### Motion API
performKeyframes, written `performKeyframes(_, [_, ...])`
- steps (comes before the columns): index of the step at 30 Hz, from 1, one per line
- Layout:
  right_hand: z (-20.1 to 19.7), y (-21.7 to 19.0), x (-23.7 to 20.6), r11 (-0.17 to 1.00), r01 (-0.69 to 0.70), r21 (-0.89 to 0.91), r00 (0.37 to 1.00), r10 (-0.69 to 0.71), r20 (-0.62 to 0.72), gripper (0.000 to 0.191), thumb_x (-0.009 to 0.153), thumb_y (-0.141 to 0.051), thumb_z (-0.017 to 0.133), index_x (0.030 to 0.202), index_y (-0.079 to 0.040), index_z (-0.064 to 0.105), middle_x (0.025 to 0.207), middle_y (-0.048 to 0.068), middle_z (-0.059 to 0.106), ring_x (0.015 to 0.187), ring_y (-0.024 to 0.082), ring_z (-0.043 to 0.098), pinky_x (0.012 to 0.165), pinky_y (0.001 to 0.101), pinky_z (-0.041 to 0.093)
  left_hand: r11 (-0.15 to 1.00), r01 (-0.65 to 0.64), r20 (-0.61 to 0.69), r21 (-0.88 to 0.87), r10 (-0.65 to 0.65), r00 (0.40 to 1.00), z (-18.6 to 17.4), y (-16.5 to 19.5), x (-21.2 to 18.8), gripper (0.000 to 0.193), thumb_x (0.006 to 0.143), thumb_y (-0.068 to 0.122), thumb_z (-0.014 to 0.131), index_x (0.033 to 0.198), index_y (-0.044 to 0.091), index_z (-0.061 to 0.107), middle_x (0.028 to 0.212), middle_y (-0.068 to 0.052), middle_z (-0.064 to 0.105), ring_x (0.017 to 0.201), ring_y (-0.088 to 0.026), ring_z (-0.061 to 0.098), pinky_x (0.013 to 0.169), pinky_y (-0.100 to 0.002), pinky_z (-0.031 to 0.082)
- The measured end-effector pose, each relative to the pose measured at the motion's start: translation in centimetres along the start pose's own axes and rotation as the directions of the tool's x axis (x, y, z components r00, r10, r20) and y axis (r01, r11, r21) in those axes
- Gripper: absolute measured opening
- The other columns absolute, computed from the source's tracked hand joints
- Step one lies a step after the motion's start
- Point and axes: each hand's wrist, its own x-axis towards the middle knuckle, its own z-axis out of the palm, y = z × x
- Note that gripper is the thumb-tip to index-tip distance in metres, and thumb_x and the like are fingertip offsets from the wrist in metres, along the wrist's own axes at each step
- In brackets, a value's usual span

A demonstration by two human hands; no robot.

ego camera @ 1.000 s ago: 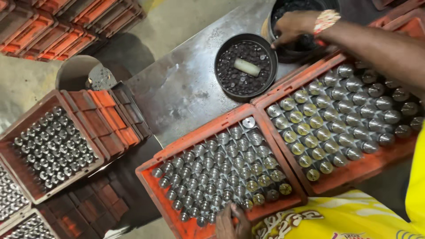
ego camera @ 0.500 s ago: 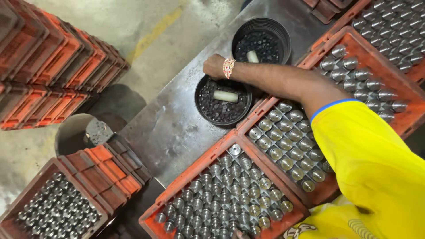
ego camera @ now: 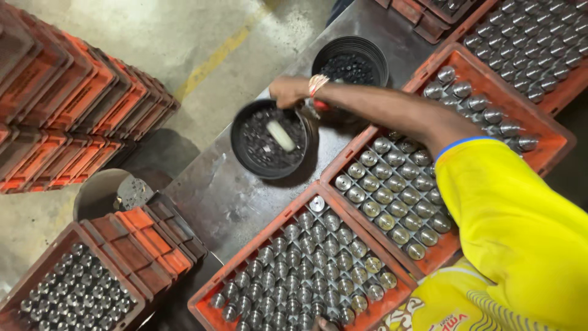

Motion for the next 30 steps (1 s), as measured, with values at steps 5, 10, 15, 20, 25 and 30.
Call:
performKeyframes(5, [-4.2,-2.0,-6.0,0.980,0.178,0.091,0.896,-0.123,-0.427,0.031,0.075,-0.014,0.071,0.101,0.001,0.077,0.079,0.026,0.071,0.072,0.030,0.072,0.063,0.0443,0.056,0.992,-0.043,-0.018,-0.118,0.041,0.999,-1.0,-1.1,-0.6,0.011,0.085,0.003,0.070,0.094,-0.002,0.073,0.080,-0.015,0.069,0.065,-0.025,0.066,0.057,-0.036,0.053])
performKeyframes(10, [-6.6,-1.6,-19.8,0.988,-0.139,0.070,0.952,0.153,-0.264,0.027,0.088,-0.022,0.074,0.105,-0.001,0.076,0.082,0.021,0.072,0.069,0.030,0.070,0.066,0.0435,0.055,0.917,-0.165,-0.039,-0.362,0.162,0.986,-4.6,-1.3,-0.5,0.011,0.088,0.003,0.068,0.097,-0.003,0.072,0.082,-0.015,0.069,0.067,-0.025,0.066,0.059,-0.035,0.053])
performKeyframes(15, [-2.8,-3.2,-31.9,0.891,-0.425,0.161,0.886,0.446,-0.126,0.026,0.092,-0.022,0.073,0.109,-0.002,0.076,0.085,0.018,0.074,0.073,0.028,0.069,0.067,0.0430,0.054,0.817,-0.174,0.080,-0.550,0.259,0.963,-8.7,-0.4,0.5,0.004,0.087,0.001,0.069,0.089,0.001,0.072,0.077,-0.010,0.071,0.064,-0.023,0.067,0.056,-0.034,0.051])
performKeyframes(20, [2.0,-6.8,-37.5,0.774,-0.557,0.302,0.777,0.614,-0.140,0.026,0.096,-0.023,0.072,0.112,-0.003,0.075,0.088,0.015,0.075,0.076,0.027,0.067,0.068,0.0426,0.053,0.695,-0.217,0.114,-0.685,0.397,0.911,-11.1,-1.0,1.3,0.008,0.085,0.001,0.070,0.093,0.001,0.072,0.080,-0.011,0.070,0.066,-0.023,0.066,0.055,-0.035,0.050])
performKeyframes(25, [4.9,-13.2,-41.9,0.920,-0.390,-0.030,0.634,0.244,-0.733,0.035,0.090,-0.026,0.077,0.112,0.002,0.072,0.095,0.017,0.071,0.087,0.028,0.067,0.078,0.0404,0.054,0.637,-0.262,0.129,-0.725,0.499,0.857,-12.6,-1.1,1.1,0.005,0.086,0.001,0.071,0.091,0.002,0.071,0.077,-0.010,0.068,0.063,-0.023,0.062,0.053,-0.037,0.045])
performKeyframes(30, [6.0,-21.0,-41.2,0.968,-0.246,-0.048,0.695,0.142,-0.705,0.033,0.094,-0.035,0.075,0.106,-0.004,0.075,0.100,0.015,0.072,0.094,0.029,0.071,0.086,0.0395,0.055,0.651,-0.249,0.210,-0.717,0.542,0.813,-13.7,-0.6,0.6,0.003,0.086,0.002,0.072,0.089,0.003,0.071,0.074,-0.010,0.064,0.058,-0.024,0.060,0.050,-0.040,0.045])
